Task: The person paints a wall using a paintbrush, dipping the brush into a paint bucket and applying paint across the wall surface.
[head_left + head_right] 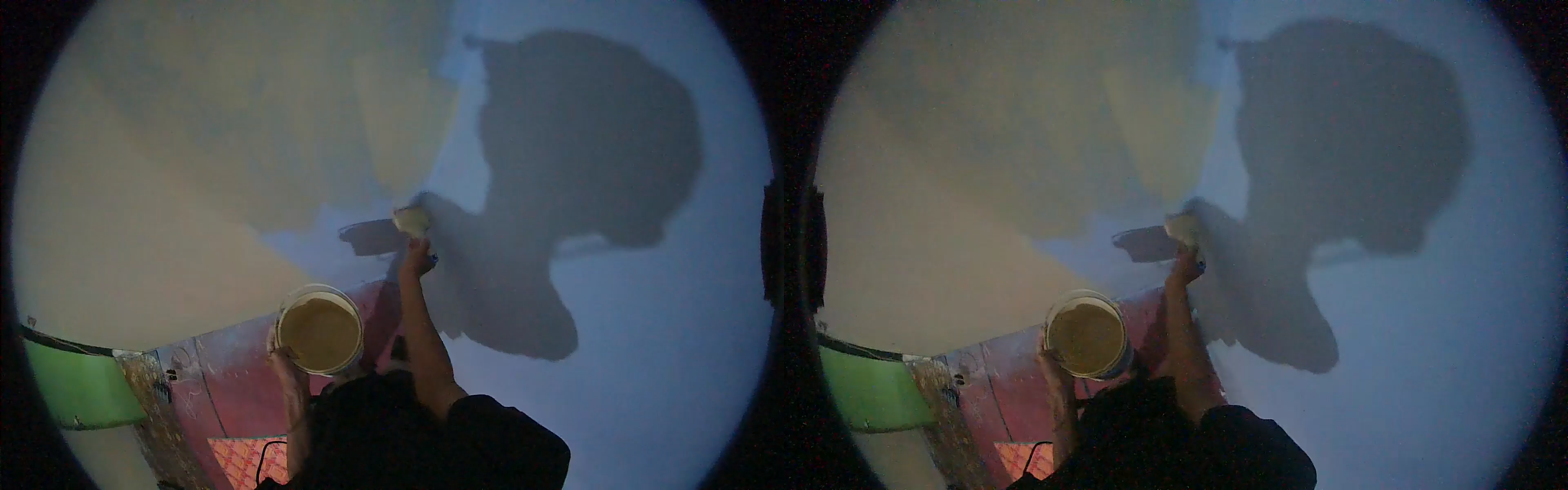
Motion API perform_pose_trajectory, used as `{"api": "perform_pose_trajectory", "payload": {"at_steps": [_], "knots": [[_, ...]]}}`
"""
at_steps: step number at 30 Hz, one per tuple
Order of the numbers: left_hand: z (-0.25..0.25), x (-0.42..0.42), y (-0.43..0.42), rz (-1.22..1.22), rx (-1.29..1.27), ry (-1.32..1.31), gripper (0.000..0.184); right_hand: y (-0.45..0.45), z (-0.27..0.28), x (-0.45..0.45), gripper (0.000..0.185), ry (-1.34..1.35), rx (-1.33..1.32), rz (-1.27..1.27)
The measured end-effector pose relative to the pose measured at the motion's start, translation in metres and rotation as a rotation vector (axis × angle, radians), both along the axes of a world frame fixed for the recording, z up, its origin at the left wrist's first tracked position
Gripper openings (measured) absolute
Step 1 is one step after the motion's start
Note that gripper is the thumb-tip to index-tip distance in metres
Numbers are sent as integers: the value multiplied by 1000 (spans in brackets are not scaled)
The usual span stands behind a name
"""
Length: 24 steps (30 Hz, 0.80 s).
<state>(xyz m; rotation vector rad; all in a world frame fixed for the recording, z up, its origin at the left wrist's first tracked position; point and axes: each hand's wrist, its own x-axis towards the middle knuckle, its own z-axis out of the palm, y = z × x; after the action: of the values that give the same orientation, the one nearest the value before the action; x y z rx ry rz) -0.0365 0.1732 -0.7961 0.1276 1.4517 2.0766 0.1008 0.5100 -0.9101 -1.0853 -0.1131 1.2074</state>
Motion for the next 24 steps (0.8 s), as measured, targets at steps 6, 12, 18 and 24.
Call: {"api": "perform_pose_trajectory", "payload": {"at_steps": [6,12,18,24], "knots": [[12,7,2,32,116,-148,40,-20,14,7,37,-98,-45,68],[-10,7,0,14,146,-45,45,-46,203,15,43,-5,399,141],[0,9,-4,-40,118,38,49,-50,322,-11,50,-81,699,237],[27,19,-14,-5,136,187,55,-44,267,-47,53,-251,521,346]]}}
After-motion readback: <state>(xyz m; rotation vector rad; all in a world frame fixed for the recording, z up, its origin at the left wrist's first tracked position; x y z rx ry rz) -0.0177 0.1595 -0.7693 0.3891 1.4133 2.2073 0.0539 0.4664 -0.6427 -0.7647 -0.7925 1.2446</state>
